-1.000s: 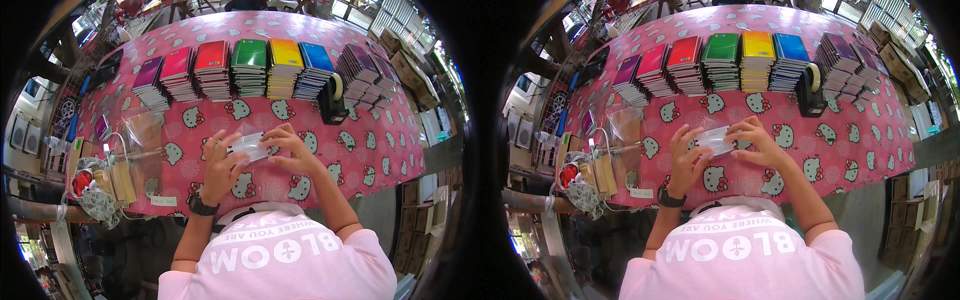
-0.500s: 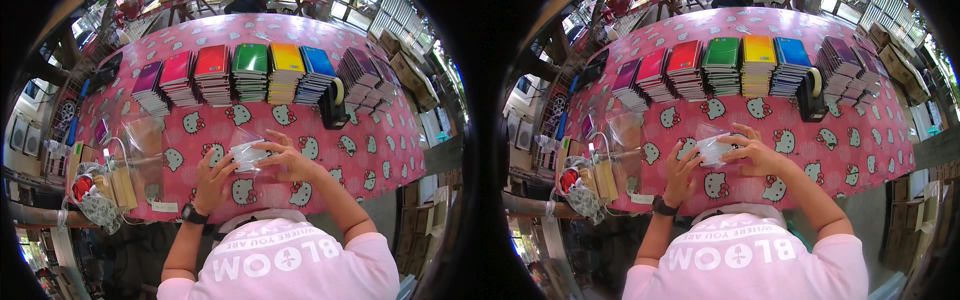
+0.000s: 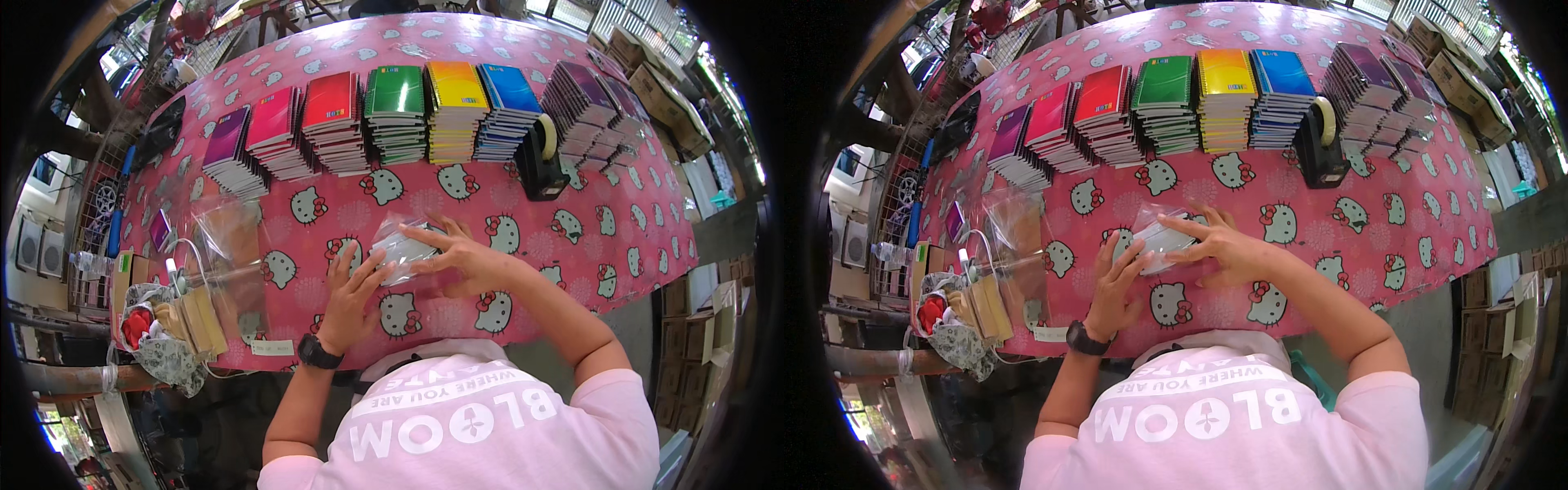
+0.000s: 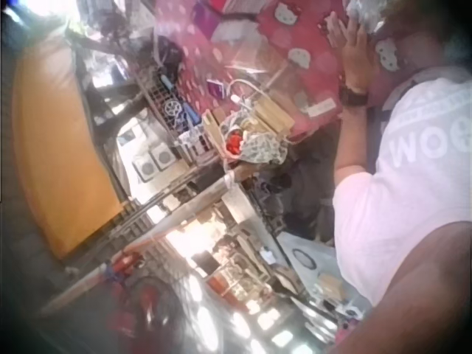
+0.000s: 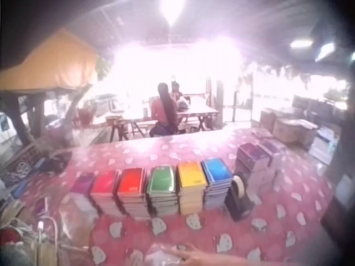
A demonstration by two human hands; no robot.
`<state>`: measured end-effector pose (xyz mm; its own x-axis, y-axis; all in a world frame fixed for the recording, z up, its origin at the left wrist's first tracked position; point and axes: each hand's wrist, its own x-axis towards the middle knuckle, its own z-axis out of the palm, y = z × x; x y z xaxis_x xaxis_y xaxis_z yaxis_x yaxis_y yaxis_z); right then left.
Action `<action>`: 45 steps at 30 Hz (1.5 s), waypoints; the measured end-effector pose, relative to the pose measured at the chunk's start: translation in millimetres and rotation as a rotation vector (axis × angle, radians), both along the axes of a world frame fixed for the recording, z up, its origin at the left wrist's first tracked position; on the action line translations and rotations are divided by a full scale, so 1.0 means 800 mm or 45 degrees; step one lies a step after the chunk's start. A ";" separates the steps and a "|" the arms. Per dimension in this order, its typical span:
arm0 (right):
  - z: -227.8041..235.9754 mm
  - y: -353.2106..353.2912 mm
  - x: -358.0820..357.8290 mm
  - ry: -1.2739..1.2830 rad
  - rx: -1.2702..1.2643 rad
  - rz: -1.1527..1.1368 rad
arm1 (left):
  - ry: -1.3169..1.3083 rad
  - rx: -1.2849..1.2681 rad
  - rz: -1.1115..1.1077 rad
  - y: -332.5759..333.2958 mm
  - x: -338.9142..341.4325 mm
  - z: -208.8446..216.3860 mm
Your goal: The person places a stack of colorful notebooks into a plastic bag, seals the bag with tape, and moves it aside.
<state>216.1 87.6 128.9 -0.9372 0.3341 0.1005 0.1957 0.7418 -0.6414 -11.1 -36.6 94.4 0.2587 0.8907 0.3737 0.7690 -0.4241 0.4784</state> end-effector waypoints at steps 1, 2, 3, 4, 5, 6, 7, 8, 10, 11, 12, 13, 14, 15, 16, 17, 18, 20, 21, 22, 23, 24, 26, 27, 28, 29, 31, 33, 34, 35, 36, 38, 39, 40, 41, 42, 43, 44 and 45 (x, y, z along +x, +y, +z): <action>0.000 -0.002 -0.002 -0.021 -0.012 0.011 | 0.003 -0.019 -0.021 0.002 -0.001 0.000; 0.003 -0.002 -0.005 -0.039 -0.012 0.022 | 0.007 -0.024 -0.043 0.006 -0.002 0.002; 0.004 -0.001 -0.007 -0.058 -0.011 0.033 | -0.039 -0.041 -0.056 0.009 -0.002 0.004; 0.002 0.001 -0.009 -0.003 -0.055 0.069 | -0.085 -0.059 -0.068 0.011 -0.002 0.005; -0.003 0.003 -0.010 0.048 -0.095 0.106 | -0.134 -0.072 -0.081 0.014 -0.001 0.007; -0.004 0.004 -0.011 0.099 -0.135 0.143 | -0.101 -0.093 -0.087 0.020 0.003 0.009; -0.004 0.004 -0.011 0.075 -0.124 0.126 | -0.068 -0.114 -0.092 0.026 0.008 0.013; -0.002 0.004 -0.012 0.051 -0.111 0.110 | -0.034 -0.131 -0.097 0.030 0.011 0.016; -0.002 0.005 -0.011 0.144 -0.156 0.070 | 0.035 -0.127 -0.057 0.027 0.012 0.013; -0.008 0.003 -0.012 0.259 -0.223 0.049 | 0.069 -0.132 -0.033 0.025 0.012 0.012; -0.012 0.002 -0.013 0.375 -0.290 0.030 | 0.084 -0.106 -0.040 0.026 0.012 0.011; -0.009 0.007 -0.005 0.395 -0.287 -0.052 | 0.100 -0.081 -0.045 0.028 0.011 0.013; -0.003 0.015 0.010 0.415 -0.294 -0.132 | 0.117 -0.066 -0.047 0.027 0.010 0.012; 0.000 0.018 0.022 0.440 -0.295 -0.217 | 0.055 0.009 -0.001 0.025 0.012 0.009; -0.004 0.017 0.029 0.385 -0.225 -0.190 | -0.007 0.085 0.045 0.024 0.015 0.000; -0.007 0.017 0.034 0.333 -0.146 -0.173 | -0.067 0.170 0.079 0.026 0.017 -0.006; -0.009 0.018 0.036 0.281 -0.066 -0.157 | -0.192 0.259 0.119 0.024 0.018 -0.010; -0.005 0.016 0.035 0.210 0.057 -0.144 | -0.448 0.421 0.201 0.010 0.019 -0.018; -0.001 0.013 0.034 0.170 0.110 -0.135 | -0.348 0.345 0.166 0.005 0.015 -0.023; 0.002 0.013 0.034 0.135 0.126 -0.113 | -0.247 0.269 0.131 0.001 0.008 -0.027; 0.006 0.014 0.034 0.099 0.140 -0.086 | -0.148 0.191 0.099 -0.002 0.005 -0.026; 0.008 0.015 0.033 0.063 0.154 -0.059 | -0.160 0.169 0.088 -0.003 0.005 -0.024; 0.009 0.014 0.025 0.019 0.162 0.005 | -0.194 0.122 0.072 -0.001 0.007 -0.019; 0.009 0.013 0.020 -0.008 0.165 0.039 | -0.184 0.113 0.069 0.000 0.007 -0.019; 0.006 0.014 0.016 -0.021 0.132 0.057 | -0.173 0.104 0.066 0.002 0.004 -0.020; 0.003 0.017 0.012 -0.029 0.108 0.071 | -0.157 0.104 0.058 0.005 0.001 -0.018; 0.004 0.015 0.005 -0.056 0.060 0.098 | -0.121 0.085 0.017 0.007 -0.001 -0.016; 0.013 0.011 -0.005 -0.090 0.022 0.128 | -0.049 0.056 -0.026 0.015 0.003 -0.007; 0.012 0.010 -0.008 -0.088 0.022 0.134 | 0.001 0.030 -0.051 0.020 0.008 -0.002; 0.012 0.010 -0.008 -0.091 0.026 0.133 | 0.047 0.011 -0.083 0.025 0.015 0.004; 0.010 0.010 -0.008 -0.095 0.031 0.130 | 0.062 -0.017 -0.070 0.026 0.017 0.007; -0.002 0.017 -0.016 0.197 -0.334 0.232 | 0.086 -0.059 -0.056 0.030 0.018 0.014; -0.009 0.027 -0.013 0.339 -0.505 0.283 | 0.104 -0.072 -0.047 0.030 0.017 0.017; -0.015 0.040 -0.002 0.531 -0.583 0.092 | 0.122 -0.085 -0.036 0.025 0.014 0.020; -0.015 0.056 0.014 0.720 -0.649 -0.101 | 0.134 -0.094 -0.027 0.023 0.013 0.020; -0.010 0.074 0.033 0.803 -0.593 -0.530 | 0.138 -0.099 -0.036 0.023 0.010 0.019; -0.005 0.095 0.059 0.880 -0.527 -0.960 | 0.145 -0.109 -0.044 0.022 0.007 0.019; -0.031 0.134 0.112 0.992 -0.318 -1.274 | 0.155 -0.111 -0.092 0.027 0.013 0.020; -0.031 0.151 0.148 0.844 0.100 -1.549 | 0.125 -0.115 -0.095 0.027 0.014 0.020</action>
